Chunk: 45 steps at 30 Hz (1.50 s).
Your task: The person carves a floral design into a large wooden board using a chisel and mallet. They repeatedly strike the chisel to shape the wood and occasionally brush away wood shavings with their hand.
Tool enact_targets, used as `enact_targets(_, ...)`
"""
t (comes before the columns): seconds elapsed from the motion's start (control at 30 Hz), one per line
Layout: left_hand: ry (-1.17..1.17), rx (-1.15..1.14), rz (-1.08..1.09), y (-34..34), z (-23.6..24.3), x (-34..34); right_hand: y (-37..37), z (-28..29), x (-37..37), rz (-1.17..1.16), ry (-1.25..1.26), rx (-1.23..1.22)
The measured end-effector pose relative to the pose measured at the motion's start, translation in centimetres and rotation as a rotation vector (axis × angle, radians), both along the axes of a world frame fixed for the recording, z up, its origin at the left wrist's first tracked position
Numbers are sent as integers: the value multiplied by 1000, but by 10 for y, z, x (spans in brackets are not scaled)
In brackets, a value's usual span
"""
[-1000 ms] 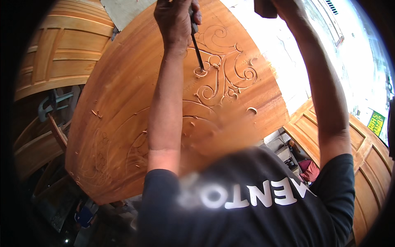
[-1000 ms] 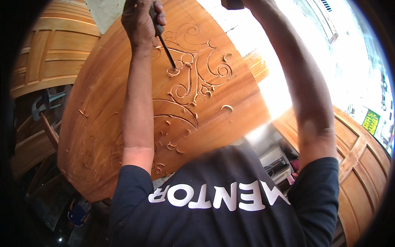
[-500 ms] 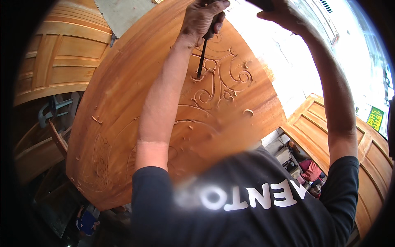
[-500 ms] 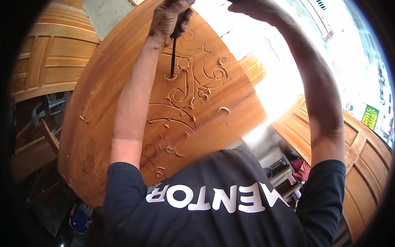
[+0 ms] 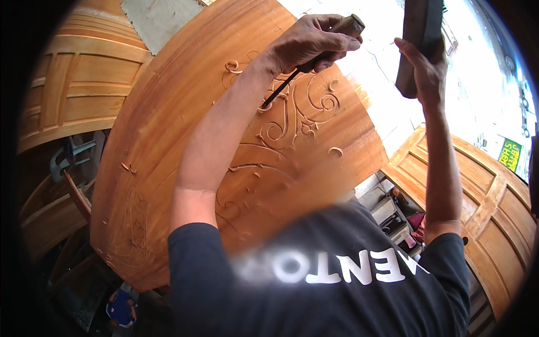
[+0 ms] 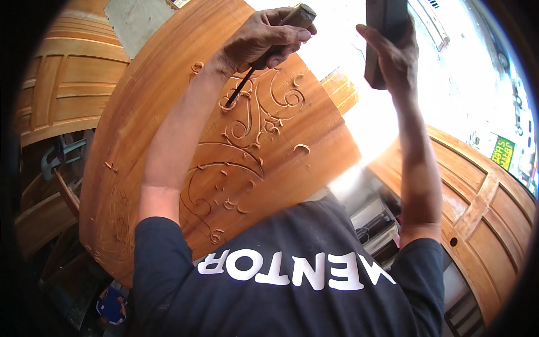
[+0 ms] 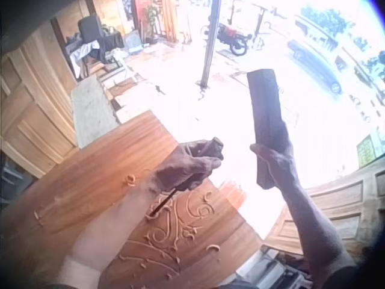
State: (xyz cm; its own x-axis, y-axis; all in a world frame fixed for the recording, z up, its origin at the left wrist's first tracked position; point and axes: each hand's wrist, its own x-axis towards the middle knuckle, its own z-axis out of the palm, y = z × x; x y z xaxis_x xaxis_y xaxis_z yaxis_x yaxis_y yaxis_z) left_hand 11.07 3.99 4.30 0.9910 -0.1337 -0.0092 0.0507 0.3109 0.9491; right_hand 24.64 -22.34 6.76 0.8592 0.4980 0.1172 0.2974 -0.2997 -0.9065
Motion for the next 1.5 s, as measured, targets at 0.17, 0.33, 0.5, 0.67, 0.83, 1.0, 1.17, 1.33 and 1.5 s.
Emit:
enact_targets(0.17, 78, 564, 217, -22, 12, -11, 4, -7, -68, 100, -173, -263)
enact_targets(0.33, -227, 1187, 905, -87, 3, -25, -17, -9, -84, 71, -85, -98)
enact_targets(0.5, -270, 1135, 825, -96, 9, -36, -23, 27, -116, -382, 104, 65)
enact_targets(0.67, -309, 1138, 622, -97, 7, -49, -40, 0, -144, -60, -390, -495)
enact_targets(0.83, -393, 1097, 541, -106, 8, -62, -65, -8, -155, -323, -139, 92)
enact_targets(1.0, -454, 1126, 532, -111, 4, -74, -59, -21, -199, -130, -305, -190)
enact_targets(1.17, -531, 1038, 469, -109, 7, -89, -63, 1, -220, -422, -125, 18)
enact_targets(1.33, -402, 1155, 122, -104, 5, -96, -63, -15, -240, -228, -379, -369)
enact_targets(1.5, -685, 1015, 193, -102, 6, -114, -113, -72, -263, -452, 53, 336)
